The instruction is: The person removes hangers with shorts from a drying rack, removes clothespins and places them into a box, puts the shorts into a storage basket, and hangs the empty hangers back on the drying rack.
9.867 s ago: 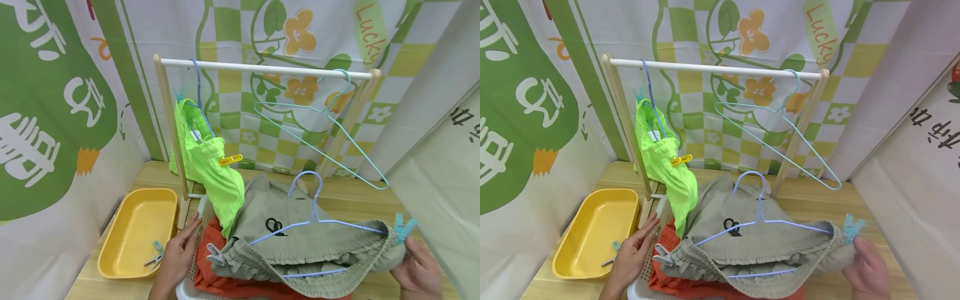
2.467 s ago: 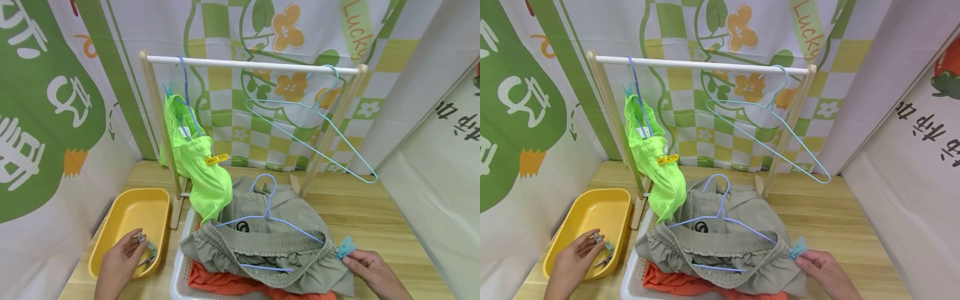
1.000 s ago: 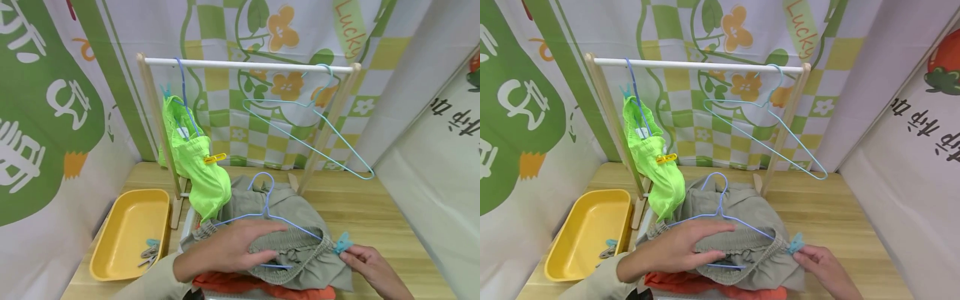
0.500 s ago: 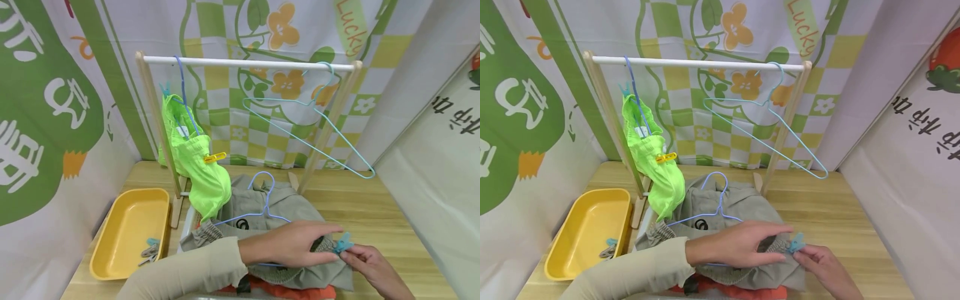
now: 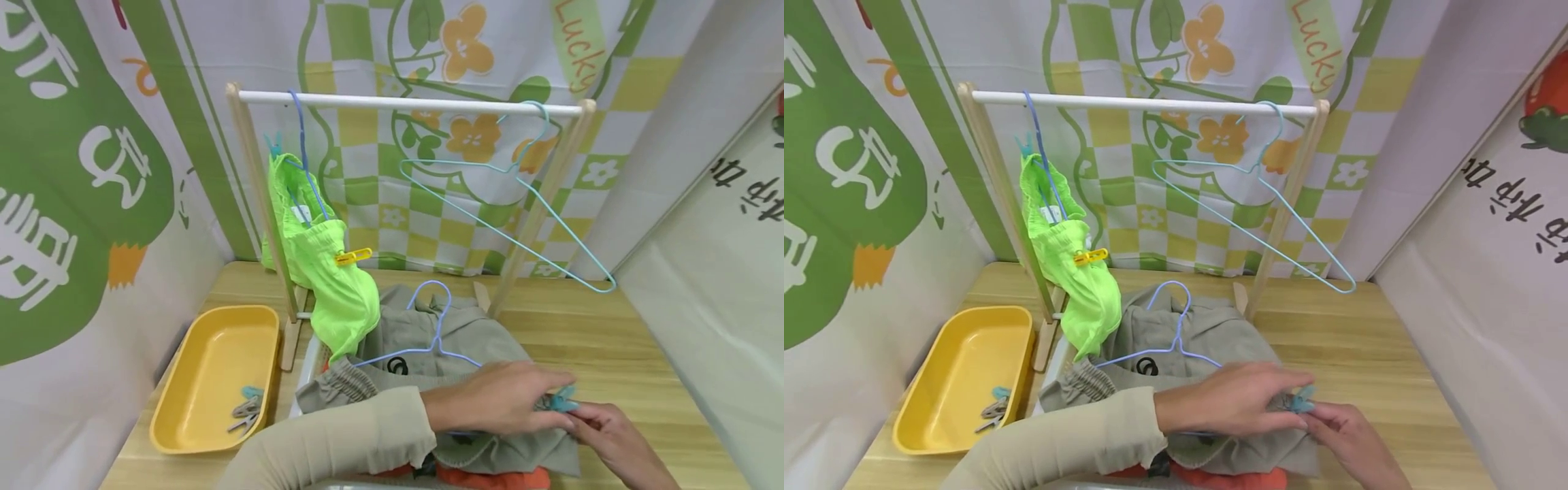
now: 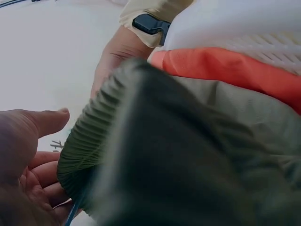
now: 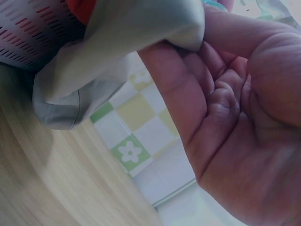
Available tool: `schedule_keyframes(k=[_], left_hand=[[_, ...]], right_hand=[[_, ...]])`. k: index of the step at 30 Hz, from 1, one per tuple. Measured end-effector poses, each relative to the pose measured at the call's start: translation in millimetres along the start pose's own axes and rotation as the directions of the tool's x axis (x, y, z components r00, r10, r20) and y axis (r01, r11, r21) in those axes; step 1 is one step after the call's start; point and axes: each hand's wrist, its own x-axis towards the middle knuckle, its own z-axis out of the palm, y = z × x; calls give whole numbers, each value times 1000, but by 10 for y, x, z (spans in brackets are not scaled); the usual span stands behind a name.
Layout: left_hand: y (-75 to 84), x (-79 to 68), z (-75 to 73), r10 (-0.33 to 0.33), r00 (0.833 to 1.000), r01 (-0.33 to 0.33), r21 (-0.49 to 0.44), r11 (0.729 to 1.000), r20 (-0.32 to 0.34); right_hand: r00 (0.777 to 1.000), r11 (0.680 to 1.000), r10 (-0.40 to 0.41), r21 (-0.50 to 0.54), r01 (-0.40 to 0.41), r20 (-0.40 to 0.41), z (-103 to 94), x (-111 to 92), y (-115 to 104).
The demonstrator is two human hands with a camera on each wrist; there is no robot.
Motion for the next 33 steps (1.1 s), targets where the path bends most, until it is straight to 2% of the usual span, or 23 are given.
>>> schedule_keyframes(k=[3, 11, 16, 19, 26, 31, 33], left_hand=[[-10, 2, 22, -27, 999, 28, 20, 999, -16], [-55, 83, 61, -93, 995, 93, 7, 996, -40], [-47, 97, 63, -126, 990, 126, -6, 992, -58], [-46, 96, 55, -119, 991, 118, -12, 993, -60], [-52, 102, 54, -66, 991, 70, 26, 997, -115], [-54, 94, 69, -23, 984, 27, 22, 999, -175], [-53, 90, 72, -11, 980, 15, 20, 1000, -198]], right_hand=[[999, 998, -33, -45, 33, -7, 21, 16, 3], [999, 994, 30, -102, -33, -31, 27, -2, -65], [997, 977, -13, -212, -4, -77, 76, -5, -87], [996, 970, -33, -243, 12, -84, 86, 0, -74], [993, 974, -116, -199, 107, -33, 84, 21, -33], [993, 978, -116, -179, 110, -25, 68, 18, -26], [996, 984, -89, -154, 86, -17, 48, 11, -24]])
